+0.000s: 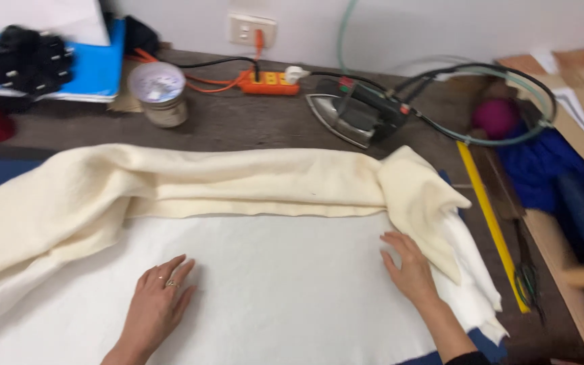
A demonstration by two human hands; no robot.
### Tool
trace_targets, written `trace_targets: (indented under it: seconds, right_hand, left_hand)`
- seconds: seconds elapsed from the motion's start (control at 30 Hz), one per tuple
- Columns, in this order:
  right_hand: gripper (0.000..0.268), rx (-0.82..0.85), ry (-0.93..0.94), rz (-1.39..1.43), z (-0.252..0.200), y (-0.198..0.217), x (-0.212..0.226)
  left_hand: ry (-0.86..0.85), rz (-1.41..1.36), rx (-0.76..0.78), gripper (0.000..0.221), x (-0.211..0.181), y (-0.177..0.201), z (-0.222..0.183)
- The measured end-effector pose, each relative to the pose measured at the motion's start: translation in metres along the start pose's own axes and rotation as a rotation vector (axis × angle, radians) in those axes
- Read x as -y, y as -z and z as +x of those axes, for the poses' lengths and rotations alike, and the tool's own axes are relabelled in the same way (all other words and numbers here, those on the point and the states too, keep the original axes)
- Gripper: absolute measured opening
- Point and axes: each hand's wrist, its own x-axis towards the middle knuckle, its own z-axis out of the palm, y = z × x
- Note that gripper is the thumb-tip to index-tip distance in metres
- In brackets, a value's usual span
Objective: Ironing a piece of white fabric on a workbench using a steam iron
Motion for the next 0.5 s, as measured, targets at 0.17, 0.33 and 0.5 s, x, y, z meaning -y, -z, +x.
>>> trace_targets:
  seconds: [0.17, 0.33, 0.5]
  right_hand:
    - [0.037, -0.138, -0.101, -0.066, 0.001, 0.038, -0.032]
    - [0.056, -0.215, -0.286, -0.247, 0.032, 0.050, -0.047]
    - [0.070, -0.025, -0.198, -0.380, 0.041, 0.015, -0.054]
  left_hand:
    - [-0.090, -0.029, 0.083, 0.046, -0.029, -0.022, 0.058]
    - [-0.021, 0.196, 0.282, 0.046, -0.066, -0.046, 0.126]
    - [-0.112, 0.327, 0.197, 0.047, -0.114, -0.098, 0.170]
